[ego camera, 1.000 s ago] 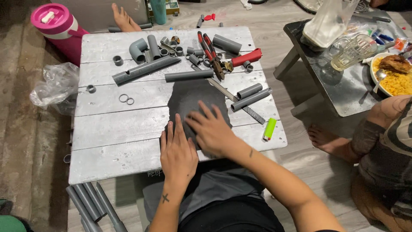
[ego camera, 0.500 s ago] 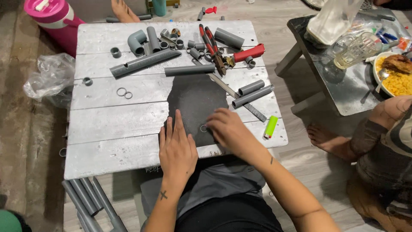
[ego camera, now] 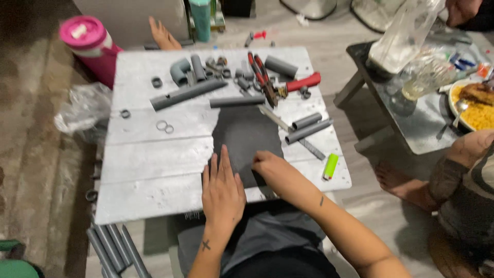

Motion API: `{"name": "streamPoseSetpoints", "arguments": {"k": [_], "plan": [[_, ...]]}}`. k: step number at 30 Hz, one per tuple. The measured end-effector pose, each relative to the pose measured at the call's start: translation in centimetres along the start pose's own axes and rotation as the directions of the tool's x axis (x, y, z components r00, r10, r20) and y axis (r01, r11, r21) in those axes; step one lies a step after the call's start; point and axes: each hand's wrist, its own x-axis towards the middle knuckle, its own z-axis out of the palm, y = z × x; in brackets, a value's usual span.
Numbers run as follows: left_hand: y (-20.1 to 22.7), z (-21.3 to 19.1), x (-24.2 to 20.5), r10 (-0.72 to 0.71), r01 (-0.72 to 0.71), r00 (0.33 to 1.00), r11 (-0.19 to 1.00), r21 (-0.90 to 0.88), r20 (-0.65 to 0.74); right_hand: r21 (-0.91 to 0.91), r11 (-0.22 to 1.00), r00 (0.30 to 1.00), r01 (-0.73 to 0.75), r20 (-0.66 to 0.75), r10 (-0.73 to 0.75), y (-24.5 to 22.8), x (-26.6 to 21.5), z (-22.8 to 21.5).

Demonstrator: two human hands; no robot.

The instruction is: Sanding a surface and arranging O-rings on a workspace

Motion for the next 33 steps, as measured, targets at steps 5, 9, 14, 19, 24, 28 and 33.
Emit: {"name": "streamPoseSetpoints", "arguments": {"k": [5, 9, 14, 19, 24, 28, 33], "plan": [[-0.6, 0.6, -0.2, 0.035, -0.032, 0.999, 0.981, 0.192, -0.009, 0.064, 0.997, 0.999, 0.047, -0.006, -0.046, -0.1, -1.6, -0.5], [-0.6, 0.8, -0.3, 0.018, -0.022, 1.0, 0.986, 0.168, 0.022, 0.0, 0.995, 0.995, 0.096, -0.034, -0.096, 0.5, -1.4, 1.2], [-0.6, 1.1, -0.5, 0.056, -0.043, 0.995, 0.989, 0.139, -0.088, -0.14, 0.988, 0.998, 0.059, -0.021, -0.062, 1.1, 3.6, 4.2], [-0.6, 1.4, -0.3, 0.022, -0.004, 0.995, 0.984, 0.176, -0.099, -0.142, 0.989, 0.988, 0.036, -0.141, -0.056, 6.2, 7.6, 4.3], [-0.3, 1.1, -0.2, 0.001, 0.009, 0.998, 0.986, 0.169, -0.056, -0.183, 0.983, 0.991, -0.035, -0.131, 0.011, 7.7, 2.4, 2.1], [-0.5, 1.5, -0.4, 0.007, 0.007, 0.998, 0.98, 0.201, -0.068, -0.135, 0.982, 0.99, -0.131, -0.076, 0.121, 2.7, -1.2, 3.1], [-0.7, 1.4, -0.4, 0.018, -0.015, 0.998, 0.998, 0.061, -0.057, -0.252, 0.953, 0.957, 0.169, -0.189, -0.219, 2.0, 4.1, 6.2]]}}
